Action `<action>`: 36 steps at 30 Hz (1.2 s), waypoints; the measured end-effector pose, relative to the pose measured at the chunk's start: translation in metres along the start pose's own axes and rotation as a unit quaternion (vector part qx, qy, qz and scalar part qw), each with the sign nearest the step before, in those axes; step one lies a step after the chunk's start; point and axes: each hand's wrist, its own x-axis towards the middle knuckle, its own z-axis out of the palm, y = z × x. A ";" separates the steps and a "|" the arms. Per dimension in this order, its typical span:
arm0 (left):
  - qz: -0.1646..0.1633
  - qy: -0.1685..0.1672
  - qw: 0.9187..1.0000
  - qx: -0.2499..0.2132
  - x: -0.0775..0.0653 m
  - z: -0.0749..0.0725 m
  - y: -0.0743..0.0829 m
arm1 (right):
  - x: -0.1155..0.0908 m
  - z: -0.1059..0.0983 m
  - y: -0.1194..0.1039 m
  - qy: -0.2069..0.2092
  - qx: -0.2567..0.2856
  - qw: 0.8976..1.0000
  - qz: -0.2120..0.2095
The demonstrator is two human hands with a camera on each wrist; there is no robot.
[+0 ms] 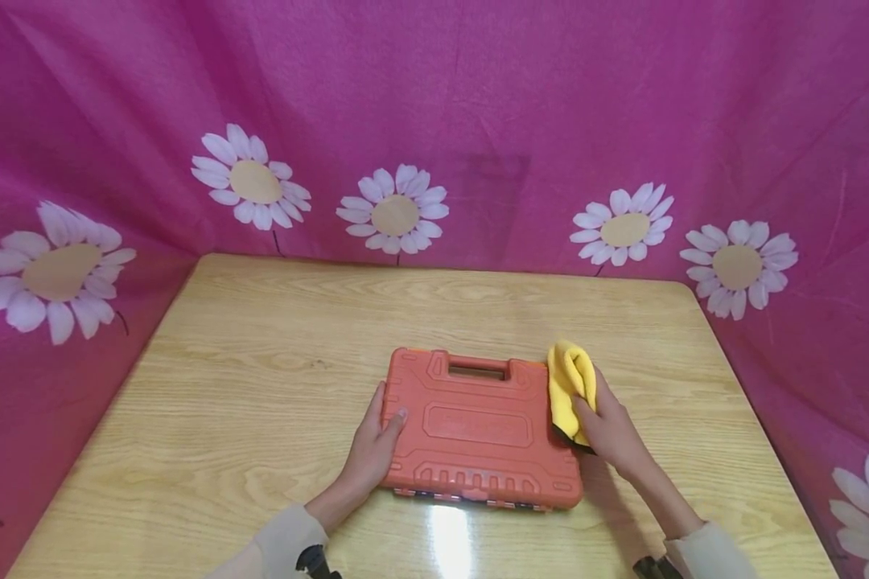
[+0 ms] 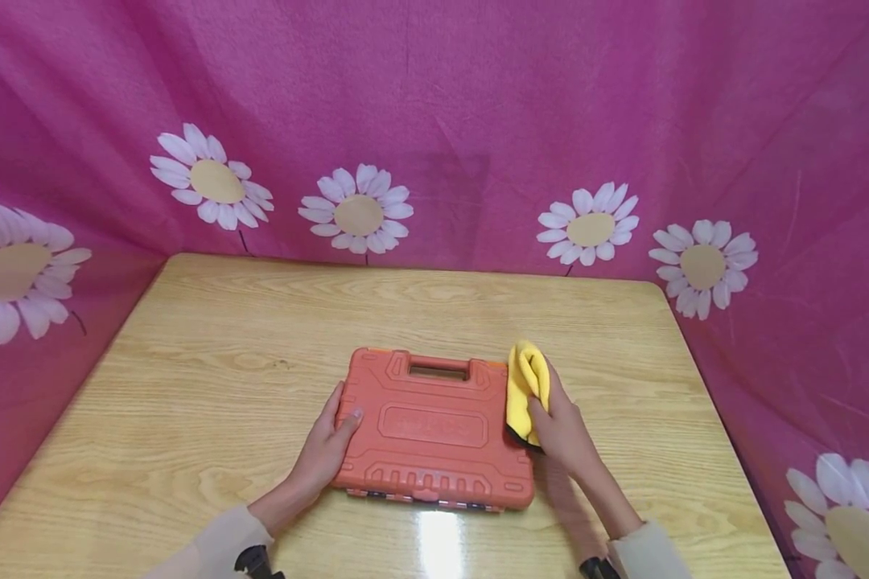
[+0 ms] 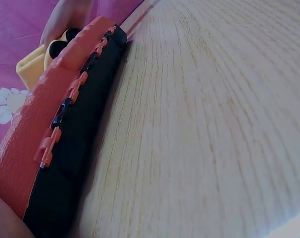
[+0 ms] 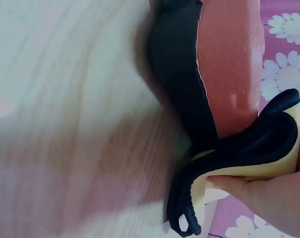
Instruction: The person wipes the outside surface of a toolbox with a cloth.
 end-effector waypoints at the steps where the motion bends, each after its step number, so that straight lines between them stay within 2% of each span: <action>1: -0.002 0.001 1.000 0.000 0.000 0.000 -0.001 | -0.002 0.000 0.000 -0.001 -0.001 1.000 0.005; 7: -0.011 0.003 1.000 -0.003 0.001 0.002 -0.003 | -0.019 0.001 0.002 0.000 0.003 1.000 0.031; 14: -0.009 0.006 1.000 -0.008 0.001 0.005 -0.003 | -0.032 0.000 0.003 -0.013 0.029 0.999 0.035; 28: -0.007 0.011 1.000 0.004 0.002 0.003 -0.002 | -0.054 0.004 -0.001 -0.025 0.014 0.996 0.082; 36: -0.002 0.015 1.000 0.010 0.002 0.001 -0.001 | -0.067 0.009 -0.004 -0.008 0.005 0.998 0.069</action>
